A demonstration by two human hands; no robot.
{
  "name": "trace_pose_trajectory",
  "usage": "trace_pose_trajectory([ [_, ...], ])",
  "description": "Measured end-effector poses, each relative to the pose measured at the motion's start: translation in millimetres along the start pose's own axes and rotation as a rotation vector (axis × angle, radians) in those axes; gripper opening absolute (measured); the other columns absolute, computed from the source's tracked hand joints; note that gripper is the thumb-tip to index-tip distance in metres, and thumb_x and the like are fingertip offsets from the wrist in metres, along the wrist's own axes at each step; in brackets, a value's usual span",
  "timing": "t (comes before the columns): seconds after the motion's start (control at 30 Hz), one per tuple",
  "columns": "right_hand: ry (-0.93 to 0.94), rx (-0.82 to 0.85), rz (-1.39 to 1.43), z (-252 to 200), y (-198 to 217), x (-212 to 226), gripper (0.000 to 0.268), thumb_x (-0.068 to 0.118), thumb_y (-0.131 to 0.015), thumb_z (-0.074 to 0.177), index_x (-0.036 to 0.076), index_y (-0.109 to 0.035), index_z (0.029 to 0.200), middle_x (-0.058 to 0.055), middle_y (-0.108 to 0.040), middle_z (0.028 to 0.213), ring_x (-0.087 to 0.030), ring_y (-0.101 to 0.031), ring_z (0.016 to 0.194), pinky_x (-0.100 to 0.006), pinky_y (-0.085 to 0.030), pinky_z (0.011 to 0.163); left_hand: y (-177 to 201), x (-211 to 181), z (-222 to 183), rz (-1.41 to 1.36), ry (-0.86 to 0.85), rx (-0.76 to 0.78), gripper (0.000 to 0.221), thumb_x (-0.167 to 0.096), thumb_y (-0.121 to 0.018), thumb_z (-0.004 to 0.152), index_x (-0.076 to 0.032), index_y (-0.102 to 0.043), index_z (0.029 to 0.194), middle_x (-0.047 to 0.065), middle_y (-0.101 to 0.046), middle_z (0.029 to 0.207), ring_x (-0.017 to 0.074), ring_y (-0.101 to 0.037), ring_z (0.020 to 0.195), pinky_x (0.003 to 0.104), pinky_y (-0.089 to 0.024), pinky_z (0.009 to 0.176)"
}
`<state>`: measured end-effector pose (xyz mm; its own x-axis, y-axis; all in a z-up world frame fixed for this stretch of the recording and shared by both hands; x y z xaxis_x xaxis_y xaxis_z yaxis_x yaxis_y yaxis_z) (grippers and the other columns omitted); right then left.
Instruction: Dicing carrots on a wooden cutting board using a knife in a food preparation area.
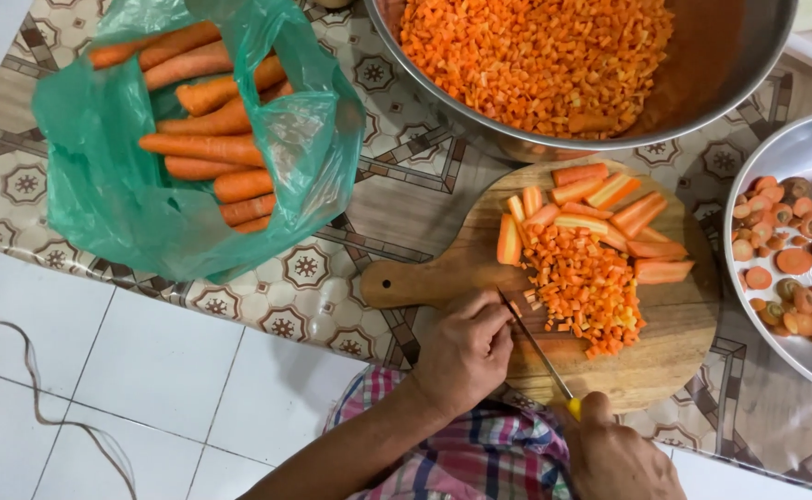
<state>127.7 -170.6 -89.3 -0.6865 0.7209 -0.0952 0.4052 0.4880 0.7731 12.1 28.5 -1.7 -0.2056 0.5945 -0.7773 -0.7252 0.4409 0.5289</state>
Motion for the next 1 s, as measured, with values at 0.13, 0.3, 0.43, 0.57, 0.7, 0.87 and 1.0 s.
trace_pose_trajectory([
  [0.13, 0.068, -0.021, 0.045, -2, 17, 25, 0.039, 0.049, -0.041, 0.104, 0.015, -0.049, 0.086, -0.011, -0.076, 0.062, -0.026, -0.08, 0.054, -0.043, -0.066, 0.056, 4, -5, 0, 0.015, -0.037, -0.023, 0.015, 0.009, -0.07, 0.079, -0.001, -0.058, 0.08, 0.004, -0.061, 0.093, 0.0176, -0.058, 0.066, 0.029, -0.051, 0.059],
  [0.3, -0.006, 0.033, 0.049, -2, 6, 4, 0.043, 0.056, -0.043, 0.1, 0.014, -0.053, 0.099, -0.013, -0.078, 0.062, -0.029, -0.082, 0.061, -0.048, -0.064, 0.065, -5, 4, -5, -0.03, -0.008, 0.009, 0.01, 0.008, -0.069, 0.084, 0.003, -0.062, 0.089, 0.009, -0.058, 0.098, 0.0174, -0.056, 0.067, 0.029, -0.052, 0.058],
  [0.43, 0.045, -0.05, 0.026, 8, -20, -18, 0.042, 0.055, -0.043, 0.099, 0.013, -0.044, 0.1, -0.01, -0.074, 0.055, -0.031, -0.077, 0.053, -0.046, -0.058, 0.058, 2, -2, -2, 0.021, -0.054, -0.007, 0.008, 0.009, -0.069, 0.085, 0.004, -0.068, 0.09, 0.007, -0.06, 0.093, 0.0161, -0.058, 0.07, 0.027, -0.054, 0.062],
  [0.57, 0.162, -0.175, 0.092, -2, -1, 3, 0.043, 0.054, -0.05, 0.097, 0.012, -0.046, 0.091, -0.012, -0.071, 0.05, -0.03, -0.075, 0.045, -0.046, -0.056, 0.048, 1, -1, -6, 0.056, -0.056, -0.005, 0.011, 0.009, -0.071, 0.084, 0.003, -0.069, 0.093, 0.008, -0.066, 0.098, 0.017, -0.062, 0.069, 0.028, -0.055, 0.059],
  [0.7, 0.181, -0.138, 0.129, -3, 4, 11, 0.037, 0.049, -0.051, 0.099, 0.013, -0.048, 0.089, -0.014, -0.073, 0.056, -0.029, -0.078, 0.05, -0.045, -0.06, 0.05, -1, -7, -11, 0.17, -0.154, -0.057, 0.007, 0.009, -0.068, 0.086, 0.004, -0.064, 0.089, 0.012, -0.064, 0.099, 0.0218, -0.063, 0.084, 0.032, -0.057, 0.077],
  [0.87, 0.122, -0.124, 0.108, -6, 11, 11, 0.041, 0.054, -0.048, 0.099, 0.015, -0.047, 0.086, -0.01, -0.072, 0.051, -0.027, -0.074, 0.045, -0.042, -0.058, 0.049, 2, -19, -12, 0.223, -0.189, -0.046, 0.016, 0.005, -0.066, 0.086, 0.009, -0.064, 0.102, 0.017, -0.059, 0.112, 0.0278, -0.058, 0.094, 0.038, -0.051, 0.085],
  [1.0, 0.124, -0.148, 0.102, -5, 5, 8, 0.042, 0.054, -0.049, 0.099, 0.014, -0.046, 0.084, -0.011, -0.071, 0.049, -0.028, -0.074, 0.043, -0.044, -0.057, 0.048, 1, -10, -15, 0.199, -0.142, -0.055, 0.021, 0.007, -0.069, 0.08, 0.008, -0.07, 0.101, 0.016, -0.057, 0.111, 0.0257, -0.053, 0.095, 0.034, -0.049, 0.08],
])
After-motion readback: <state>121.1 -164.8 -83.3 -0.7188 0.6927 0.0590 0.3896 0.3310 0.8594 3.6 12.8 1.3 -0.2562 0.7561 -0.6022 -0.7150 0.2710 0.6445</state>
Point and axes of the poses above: each hand's wrist, its own z-axis towards the middle knuckle, its own y-axis out of the back of the hand, x = y × z, the point moved 8 cm from there along z, towards the middle knuckle
